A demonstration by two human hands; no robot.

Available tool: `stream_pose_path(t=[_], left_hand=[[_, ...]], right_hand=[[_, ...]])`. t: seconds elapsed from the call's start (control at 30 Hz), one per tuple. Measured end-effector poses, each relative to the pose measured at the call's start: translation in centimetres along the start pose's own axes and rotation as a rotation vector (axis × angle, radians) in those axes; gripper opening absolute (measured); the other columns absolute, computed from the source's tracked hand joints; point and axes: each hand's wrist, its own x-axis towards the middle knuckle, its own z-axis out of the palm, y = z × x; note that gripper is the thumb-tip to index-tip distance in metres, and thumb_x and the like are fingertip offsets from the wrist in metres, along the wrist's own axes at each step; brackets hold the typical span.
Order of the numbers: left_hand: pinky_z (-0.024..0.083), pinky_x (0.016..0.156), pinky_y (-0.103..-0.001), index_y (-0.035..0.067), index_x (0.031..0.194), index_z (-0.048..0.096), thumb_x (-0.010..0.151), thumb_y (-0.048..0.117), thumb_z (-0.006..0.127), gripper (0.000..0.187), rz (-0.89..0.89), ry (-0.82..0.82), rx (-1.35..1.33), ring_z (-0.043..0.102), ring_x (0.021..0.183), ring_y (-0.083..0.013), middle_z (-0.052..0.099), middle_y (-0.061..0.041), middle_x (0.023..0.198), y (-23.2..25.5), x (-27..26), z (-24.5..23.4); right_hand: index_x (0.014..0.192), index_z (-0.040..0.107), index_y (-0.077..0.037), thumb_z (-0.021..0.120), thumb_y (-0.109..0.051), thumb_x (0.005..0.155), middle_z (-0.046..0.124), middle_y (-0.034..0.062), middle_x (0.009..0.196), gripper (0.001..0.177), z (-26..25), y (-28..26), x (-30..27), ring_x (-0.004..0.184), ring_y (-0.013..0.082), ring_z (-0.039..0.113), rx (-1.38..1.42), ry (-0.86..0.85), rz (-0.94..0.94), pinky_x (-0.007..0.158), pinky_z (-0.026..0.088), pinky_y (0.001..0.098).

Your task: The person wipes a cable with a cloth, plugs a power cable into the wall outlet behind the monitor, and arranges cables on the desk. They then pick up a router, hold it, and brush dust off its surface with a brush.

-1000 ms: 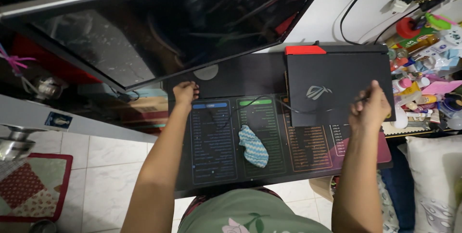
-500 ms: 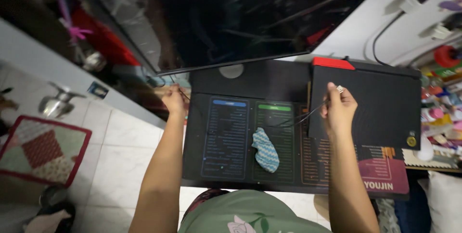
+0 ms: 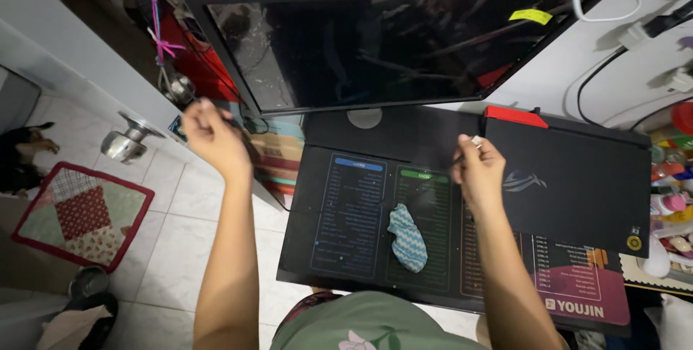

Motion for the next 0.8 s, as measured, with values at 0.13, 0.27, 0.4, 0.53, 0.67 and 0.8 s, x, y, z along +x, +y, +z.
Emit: stream_pose_path(t=[0.13,0.27,0.4,0.53,0.67,0.8], left_hand=[[0.029,0.047,-0.02,0.006,0.146,0.044,0.12,0.018,0.053,0.03,0.169,-0.13,-0.058,0.039,0.056,-0.0035,0.06,-0.003,0.087,7.6,-0.2,3.7],[0.031,0.049,-0.021,0.005,0.152,0.037,0.128,0.016,0.05,0.03,0.368,-0.292,-0.074,0.04,0.056,-0.0069,0.059,-0.006,0.088,13.8,-0.3,6.7],[0.038,0.054,-0.026,0.007,0.124,0.041,0.118,0.011,0.051,0.012,0.565,-0.456,0.107,0.049,0.06,-0.0142,0.062,-0.008,0.085,15.8,-3.2,9.5],[0.05,0.063,-0.036,0.007,0.083,0.055,0.099,0.004,0.052,0.017,0.677,-0.849,0.214,0.062,0.073,-0.0234,0.063,-0.009,0.084,14.4,-8.4,10.9],[0.056,0.061,-0.036,0.004,0.097,0.063,0.088,0.008,0.069,0.011,0.627,-1.285,0.159,0.07,0.078,-0.0267,0.071,-0.009,0.096,11.1,-16.5,11.7],[0.057,0.066,-0.04,0.003,0.103,0.062,0.094,0.01,0.066,0.012,0.618,-1.49,0.348,0.071,0.083,-0.0277,0.068,-0.01,0.101,7.8,-20.8,12.2]], right_hand=[[0.086,0.058,-0.005,0.064,-0.019,0.102,0.06,0.0034,0.073,0.021,0.3,0.2,0.0,0.044,0.0094,0.05,0.022,-0.034,0.001,0.038,0.032,0.0243],[0.086,0.057,-0.003,0.06,-0.023,0.105,0.062,0.005,0.075,0.028,0.2,0.1,-0.3,0.048,0.01,0.052,-0.025,-0.073,0.001,0.043,0.035,0.0236],[0.088,0.055,-0.005,0.056,-0.024,0.104,0.07,0.0068,0.079,0.025,0.5,-0.8,-0.6,0.048,0.0105,0.052,0.006,-0.068,0.004,0.044,0.037,0.0239],[0.093,0.056,-0.004,0.058,-0.02,0.105,0.057,0.0051,0.068,0.021,0.2,-2.9,-0.7,0.045,0.0078,0.041,0.073,-0.137,-0.012,0.043,0.031,0.023],[0.102,0.061,-0.002,0.058,-0.019,0.104,0.051,0.0021,0.064,0.018,-0.1,-5.7,-0.6,0.046,0.0056,0.036,0.09,-0.292,-0.001,0.042,0.028,0.0218],[0.11,0.067,0.003,0.051,-0.022,0.109,0.056,0.0027,0.072,0.03,-0.2,-8.0,-1.0,0.054,0.0053,0.039,0.198,-0.531,0.045,0.047,0.032,0.0219]])
